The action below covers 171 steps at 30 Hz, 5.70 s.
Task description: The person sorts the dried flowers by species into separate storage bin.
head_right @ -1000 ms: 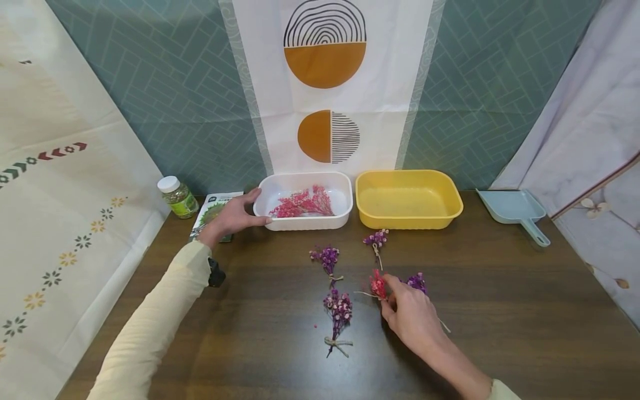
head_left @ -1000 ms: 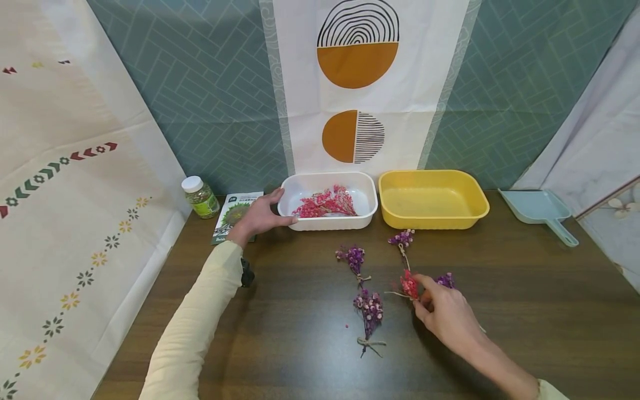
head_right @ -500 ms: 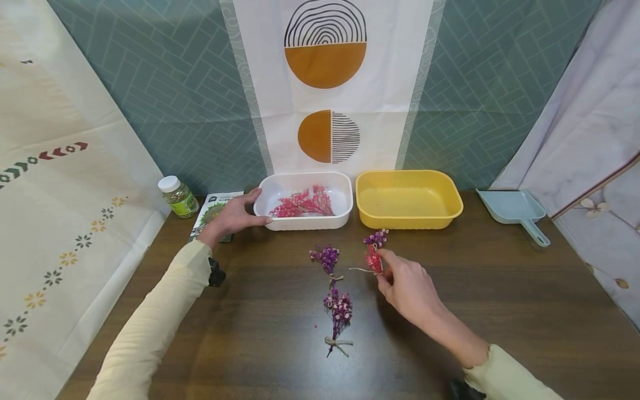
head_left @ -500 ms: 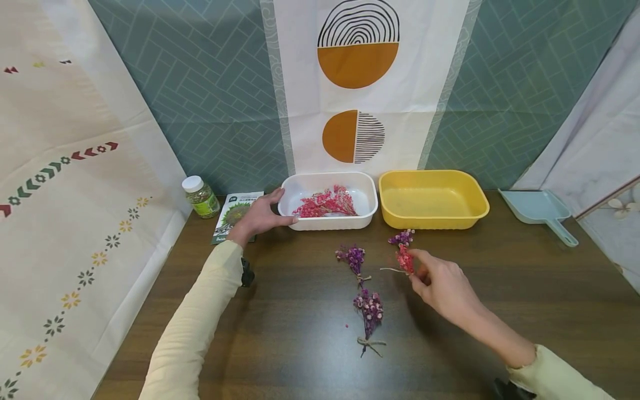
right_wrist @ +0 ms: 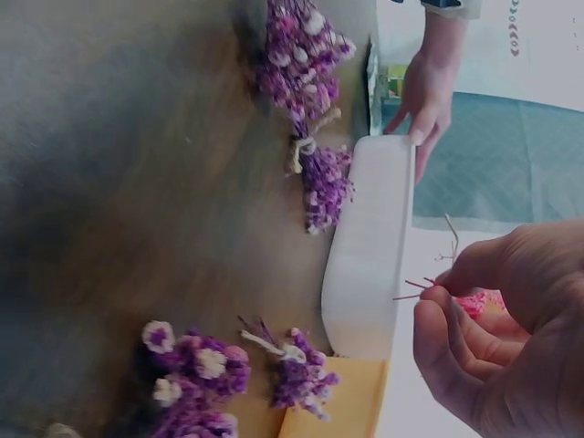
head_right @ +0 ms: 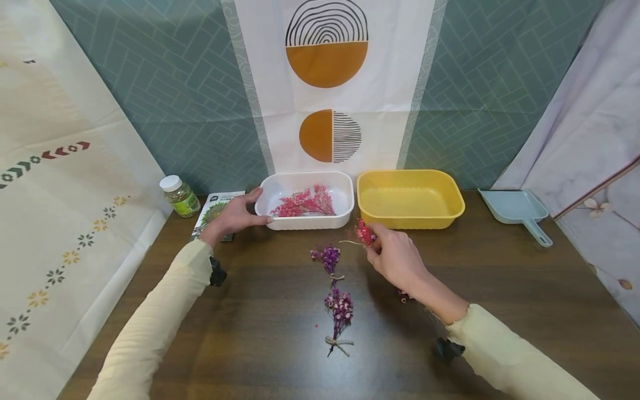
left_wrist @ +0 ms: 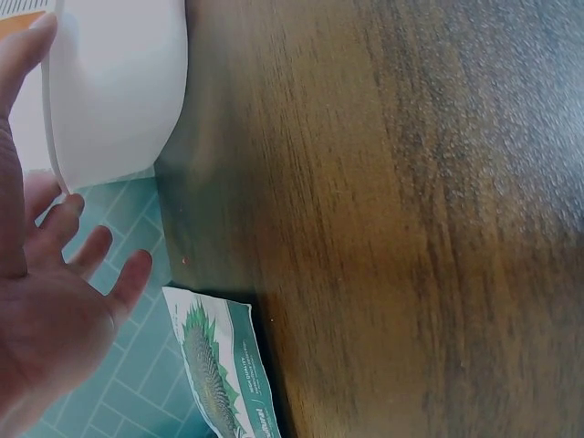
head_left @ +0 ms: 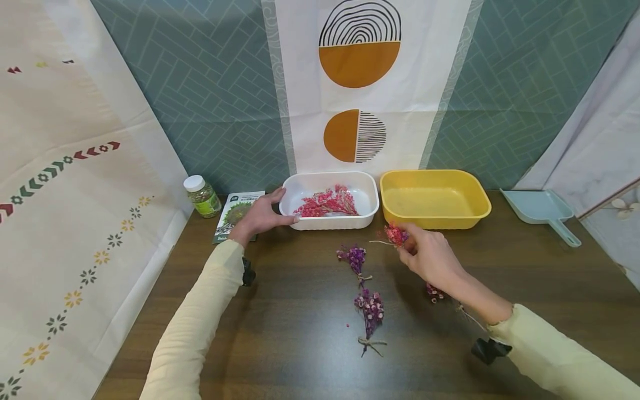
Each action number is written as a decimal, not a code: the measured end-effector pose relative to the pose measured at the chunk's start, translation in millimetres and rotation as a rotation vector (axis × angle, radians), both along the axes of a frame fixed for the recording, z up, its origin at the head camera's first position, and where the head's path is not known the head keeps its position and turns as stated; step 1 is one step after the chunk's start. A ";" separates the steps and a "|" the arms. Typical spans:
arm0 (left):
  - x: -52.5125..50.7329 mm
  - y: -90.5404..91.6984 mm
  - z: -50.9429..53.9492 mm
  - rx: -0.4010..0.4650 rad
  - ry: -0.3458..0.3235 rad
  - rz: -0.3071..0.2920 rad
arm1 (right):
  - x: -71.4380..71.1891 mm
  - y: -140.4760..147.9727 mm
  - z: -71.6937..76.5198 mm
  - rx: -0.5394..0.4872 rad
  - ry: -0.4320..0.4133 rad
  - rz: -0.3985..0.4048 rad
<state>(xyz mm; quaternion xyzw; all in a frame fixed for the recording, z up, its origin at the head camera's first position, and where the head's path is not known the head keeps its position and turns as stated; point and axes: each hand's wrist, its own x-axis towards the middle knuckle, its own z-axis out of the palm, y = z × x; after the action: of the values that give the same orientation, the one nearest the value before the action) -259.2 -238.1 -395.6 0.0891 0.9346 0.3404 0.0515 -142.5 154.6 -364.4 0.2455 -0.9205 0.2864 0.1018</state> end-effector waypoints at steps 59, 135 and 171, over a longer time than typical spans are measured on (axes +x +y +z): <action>-0.7 1.6 0.1 -0.015 0.022 -0.003 | -134.9 -69.1 12.1 0.239 -0.139 -0.147; 114.0 148.7 -0.6 0.118 -0.055 0.003 | -97.8 172.5 -17.1 -0.020 -0.345 -0.239; 111.9 179.9 -24.2 -0.192 0.022 0.069 | -107.6 172.7 -32.1 -0.036 -0.426 -0.316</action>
<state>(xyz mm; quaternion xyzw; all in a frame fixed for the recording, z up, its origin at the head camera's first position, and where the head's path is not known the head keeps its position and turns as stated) -147.4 -58.2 -419.8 0.0552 0.9660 0.2498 0.0378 -250.1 327.3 -396.4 0.0310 -0.9428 0.3285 -0.0466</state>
